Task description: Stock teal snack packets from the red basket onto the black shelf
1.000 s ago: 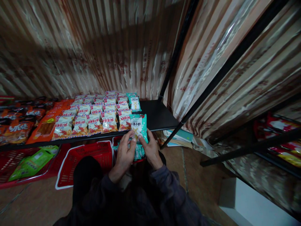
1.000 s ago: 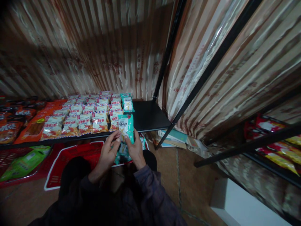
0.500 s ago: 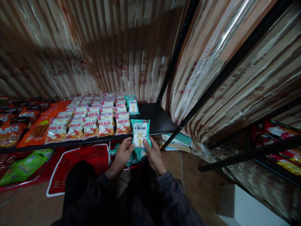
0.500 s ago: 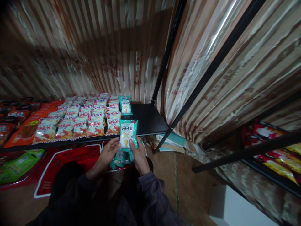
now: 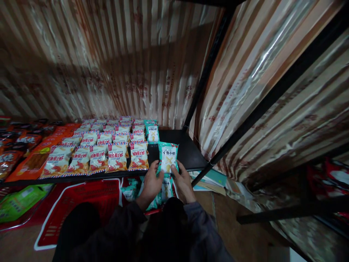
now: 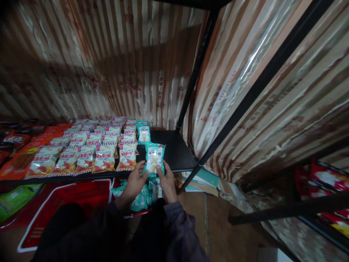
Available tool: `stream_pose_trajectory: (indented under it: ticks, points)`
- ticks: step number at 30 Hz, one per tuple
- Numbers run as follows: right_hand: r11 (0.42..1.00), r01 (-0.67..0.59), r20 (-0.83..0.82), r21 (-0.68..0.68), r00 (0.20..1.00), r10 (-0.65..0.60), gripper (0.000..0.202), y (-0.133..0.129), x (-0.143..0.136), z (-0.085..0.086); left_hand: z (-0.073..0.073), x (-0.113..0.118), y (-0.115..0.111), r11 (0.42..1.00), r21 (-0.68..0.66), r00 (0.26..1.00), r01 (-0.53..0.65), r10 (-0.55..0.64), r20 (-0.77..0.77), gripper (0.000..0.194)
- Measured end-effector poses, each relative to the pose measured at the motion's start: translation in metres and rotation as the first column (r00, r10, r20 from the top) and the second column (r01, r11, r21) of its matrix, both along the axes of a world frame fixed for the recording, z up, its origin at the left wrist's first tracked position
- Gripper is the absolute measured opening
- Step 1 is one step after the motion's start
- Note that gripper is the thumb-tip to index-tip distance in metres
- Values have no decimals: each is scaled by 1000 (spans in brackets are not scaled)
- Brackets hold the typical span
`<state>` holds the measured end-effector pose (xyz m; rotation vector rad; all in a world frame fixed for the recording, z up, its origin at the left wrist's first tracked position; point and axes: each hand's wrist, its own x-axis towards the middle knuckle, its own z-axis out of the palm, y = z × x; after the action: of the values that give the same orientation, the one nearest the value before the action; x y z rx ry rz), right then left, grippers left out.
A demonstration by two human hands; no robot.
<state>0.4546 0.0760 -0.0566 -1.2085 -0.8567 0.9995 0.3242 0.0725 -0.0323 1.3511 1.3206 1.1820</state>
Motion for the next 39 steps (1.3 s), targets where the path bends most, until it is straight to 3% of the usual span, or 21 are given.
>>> stream_pose_trajectory:
  ticks: [6,12,17,25,32,39]
  points:
    - [999,14,89,53,996,-19,62,72,3,3,16,19,42,996,76,946,-54,75,-315,59]
    - [995,-65,136,80,989,54,60,117,-1,1,12,29,82,988,96,919,-124,151,-364,64]
    - [995,-67,210,73,976,50,61,142,-2,-12,2,33,100,983,75,906,-165,181,-383,59]
    - [991,-88,441,104,897,33,52,159,-7,-25,-1,35,106,975,43,851,-217,210,-482,60]
    - [999,-32,616,8,788,21,55,163,-10,-27,-2,36,107,986,10,879,-164,151,-452,61]
    - [988,-85,763,129,645,-44,47,163,-10,-32,-8,37,112,975,42,835,-219,209,-509,55]
